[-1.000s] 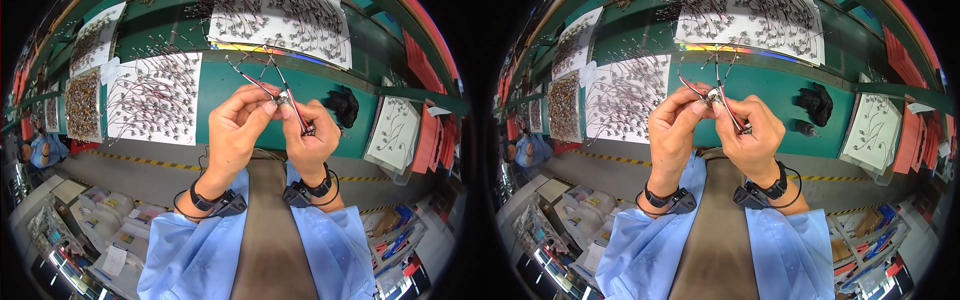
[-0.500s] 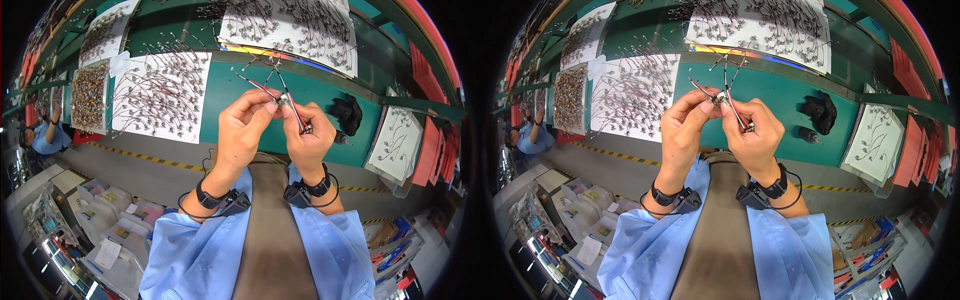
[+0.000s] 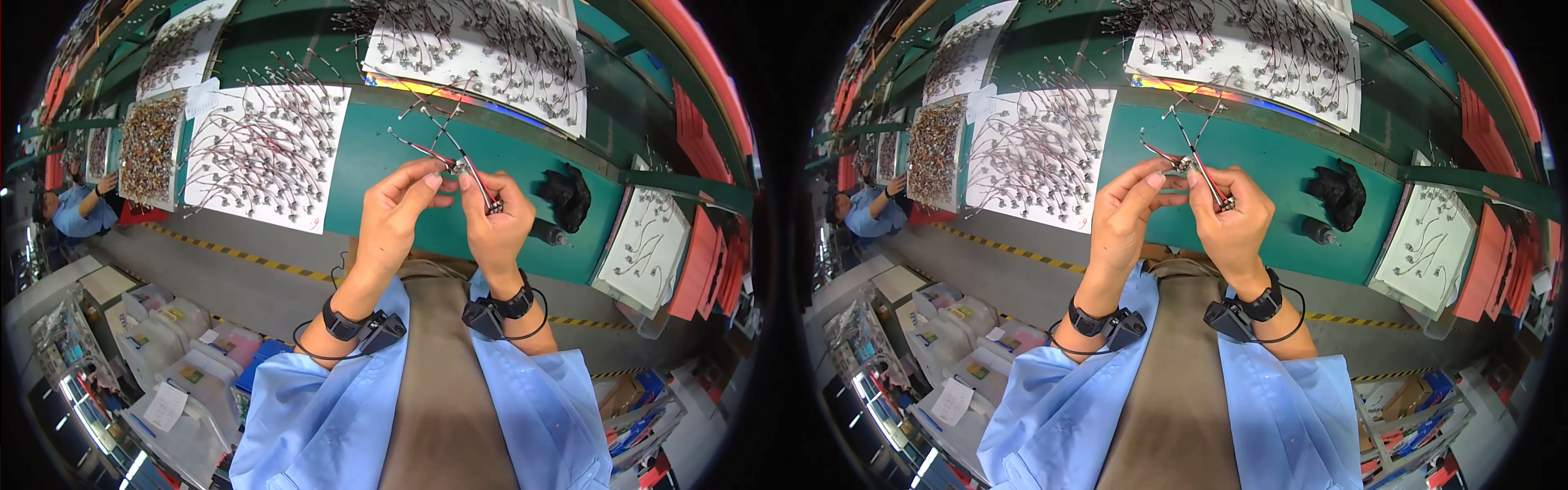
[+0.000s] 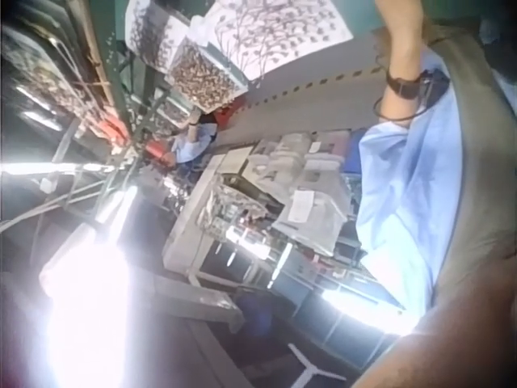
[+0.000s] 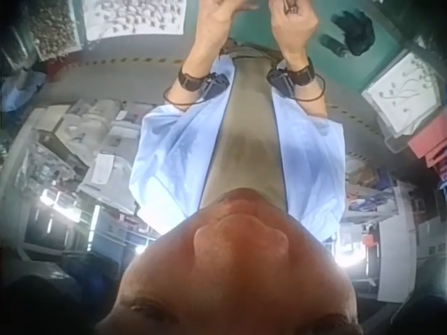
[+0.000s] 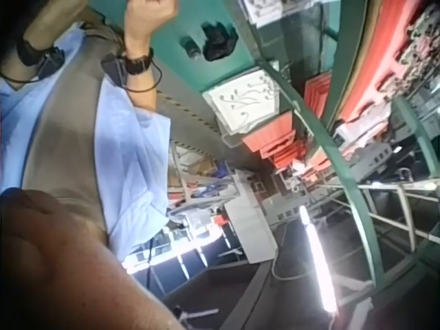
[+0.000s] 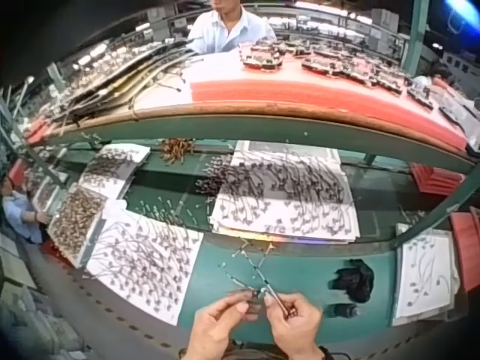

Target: The person wipes a cloth with a bottle, applies liquid to several wire assemblies, and places them onto a tray. Finally, they pick up the tray and move it to a different location on the workbench.

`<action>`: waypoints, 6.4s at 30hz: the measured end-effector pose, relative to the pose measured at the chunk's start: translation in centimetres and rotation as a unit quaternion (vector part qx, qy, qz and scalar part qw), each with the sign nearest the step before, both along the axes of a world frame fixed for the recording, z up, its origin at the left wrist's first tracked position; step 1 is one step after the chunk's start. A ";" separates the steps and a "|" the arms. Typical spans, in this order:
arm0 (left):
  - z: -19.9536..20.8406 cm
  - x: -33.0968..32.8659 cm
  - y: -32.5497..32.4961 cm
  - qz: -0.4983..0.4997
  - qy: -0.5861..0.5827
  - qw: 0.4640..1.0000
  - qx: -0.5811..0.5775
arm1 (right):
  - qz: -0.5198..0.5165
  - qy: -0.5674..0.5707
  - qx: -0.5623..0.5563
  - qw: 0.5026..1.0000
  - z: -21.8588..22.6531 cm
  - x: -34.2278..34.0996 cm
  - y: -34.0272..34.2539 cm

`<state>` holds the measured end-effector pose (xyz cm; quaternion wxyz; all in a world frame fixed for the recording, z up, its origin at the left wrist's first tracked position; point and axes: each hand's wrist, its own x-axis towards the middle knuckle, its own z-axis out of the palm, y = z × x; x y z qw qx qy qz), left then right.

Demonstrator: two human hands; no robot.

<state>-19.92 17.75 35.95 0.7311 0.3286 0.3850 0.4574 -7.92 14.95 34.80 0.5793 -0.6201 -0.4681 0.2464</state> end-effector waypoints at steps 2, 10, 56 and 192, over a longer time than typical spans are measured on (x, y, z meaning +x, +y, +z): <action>-0.1 -0.1 -0.5 -0.013 0.036 0.999 0.004 | -0.021 0.038 -0.031 0.999 -1.4 0.7 0.2; -1.4 -3.6 -1.3 -0.002 0.185 0.983 0.001 | -0.130 0.135 -0.058 0.981 -5.7 6.0 6.9; -11.9 -4.9 -6.8 -0.503 0.390 0.764 0.106 | -0.173 0.191 -0.300 0.918 -9.4 -4.0 -26.6; -13.3 -168.4 66.7 0.107 0.595 0.785 0.137 | -0.189 0.327 -0.465 0.801 -19.5 -141.4 24.5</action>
